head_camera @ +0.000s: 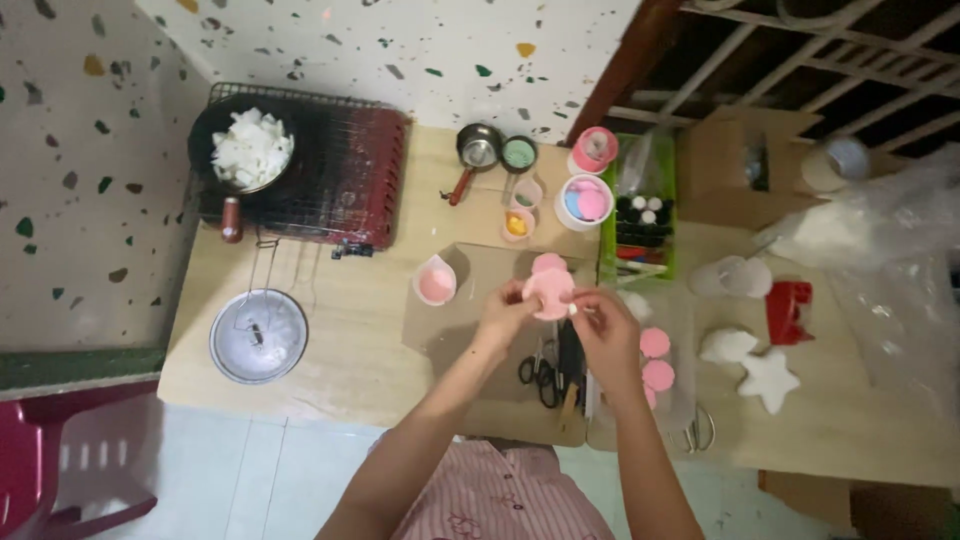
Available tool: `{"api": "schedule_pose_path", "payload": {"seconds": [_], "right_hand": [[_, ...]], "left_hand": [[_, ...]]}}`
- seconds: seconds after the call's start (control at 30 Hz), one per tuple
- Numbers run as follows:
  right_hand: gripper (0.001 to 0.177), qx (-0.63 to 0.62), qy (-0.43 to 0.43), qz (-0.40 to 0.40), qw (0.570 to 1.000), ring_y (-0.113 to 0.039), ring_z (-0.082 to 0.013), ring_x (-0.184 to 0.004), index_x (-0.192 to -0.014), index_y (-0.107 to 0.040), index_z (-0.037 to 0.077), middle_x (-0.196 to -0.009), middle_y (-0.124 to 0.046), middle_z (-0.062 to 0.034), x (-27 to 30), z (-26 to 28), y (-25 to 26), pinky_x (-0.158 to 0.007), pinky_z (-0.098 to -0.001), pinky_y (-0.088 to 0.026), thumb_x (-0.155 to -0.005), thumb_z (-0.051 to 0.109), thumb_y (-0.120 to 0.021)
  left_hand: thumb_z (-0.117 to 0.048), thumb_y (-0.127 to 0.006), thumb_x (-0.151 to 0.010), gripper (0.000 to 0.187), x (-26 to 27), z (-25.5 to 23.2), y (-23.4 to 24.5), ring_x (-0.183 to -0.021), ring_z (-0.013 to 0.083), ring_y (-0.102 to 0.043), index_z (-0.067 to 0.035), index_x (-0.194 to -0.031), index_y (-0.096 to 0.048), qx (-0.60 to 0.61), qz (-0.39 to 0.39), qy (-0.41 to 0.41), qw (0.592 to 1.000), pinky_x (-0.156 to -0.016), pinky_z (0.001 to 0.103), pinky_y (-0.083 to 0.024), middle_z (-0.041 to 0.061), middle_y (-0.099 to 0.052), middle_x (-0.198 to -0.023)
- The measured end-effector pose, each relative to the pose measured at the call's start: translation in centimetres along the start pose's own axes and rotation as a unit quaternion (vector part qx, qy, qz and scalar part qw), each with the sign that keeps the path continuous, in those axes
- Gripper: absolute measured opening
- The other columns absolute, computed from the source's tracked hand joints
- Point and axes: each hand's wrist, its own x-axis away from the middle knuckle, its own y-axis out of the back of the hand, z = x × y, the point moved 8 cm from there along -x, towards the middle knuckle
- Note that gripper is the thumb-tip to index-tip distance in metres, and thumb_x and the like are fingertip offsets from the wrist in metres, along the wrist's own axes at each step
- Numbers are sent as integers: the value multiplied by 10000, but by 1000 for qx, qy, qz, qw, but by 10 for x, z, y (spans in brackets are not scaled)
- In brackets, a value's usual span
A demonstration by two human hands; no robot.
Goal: The recorder is crafting candles, specifically shaping and assembling pink candle pieces into flower shapes.
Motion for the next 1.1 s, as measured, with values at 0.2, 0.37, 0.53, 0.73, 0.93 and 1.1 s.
{"api": "schedule_pose_path", "payload": {"seconds": [0.2, 0.37, 0.53, 0.73, 0.93, 1.1], "right_hand": [[93, 81, 163, -35, 983, -699, -172, -1086, -1009, -639, -29, -1184, -657, -91, 10, 112, -13, -877, -284, -625, -932, -74, -615], [92, 156, 188, -94, 965, -697, -186, -1069, -1018, -646, -39, -1200, -650, -112, 33, 151, -21, -862, -311, -600, -928, -59, -653], [90, 168, 204, -96, 960, -705, -196, -1071, -1021, -649, -36, -1199, -651, -106, 41, 155, -26, -865, -311, -626, -932, -46, -659], [88, 230, 226, -127, 938, -710, -231, -1043, -1005, -664, -19, -1186, -664, -113, 46, 156, -33, -866, -333, -606, -921, -16, -688], [89, 245, 225, -159, 930, -708, -243, -1023, -1011, -654, 9, -1176, -663, -92, 49, 153, -37, -879, -338, -583, -930, 24, -688], [100, 277, 240, -163, 916, -697, -259, -1038, -1013, -659, 15, -1177, -661, -94, 51, 155, -43, -886, -361, -562, -920, 29, -693]], "left_hand": [[-73, -716, -908, 224, 46, -135, -15, -906, 112, -685, 10, -1112, -678, 169, 147, 28, 974, -807, 267, -581, 43, -691, -1001], [-81, -660, -949, 276, 71, -166, -15, -1015, 150, -714, 33, -1200, -667, 251, 216, 64, 942, -905, 284, -592, 82, -716, -1125], [-86, -628, -952, 293, 80, -178, -12, -1013, 136, -706, 22, -1224, -648, 230, 210, 75, 947, -887, 277, -582, 74, -712, -1130], [-57, -641, -953, 314, 88, -187, -11, -1019, 152, -707, 59, -1245, -650, 237, 214, 44, 947, -900, 281, -585, 103, -715, -1141], [-47, -663, -936, 328, 91, -182, -8, -1011, 166, -712, 52, -1248, -647, 234, 181, 47, 954, -900, 301, -598, 113, -720, -1133], [-53, -678, -926, 344, 94, -180, -10, -1011, 172, -711, 42, -1255, -651, 249, 171, 56, 952, -907, 312, -594, 108, -720, -1132]]}}
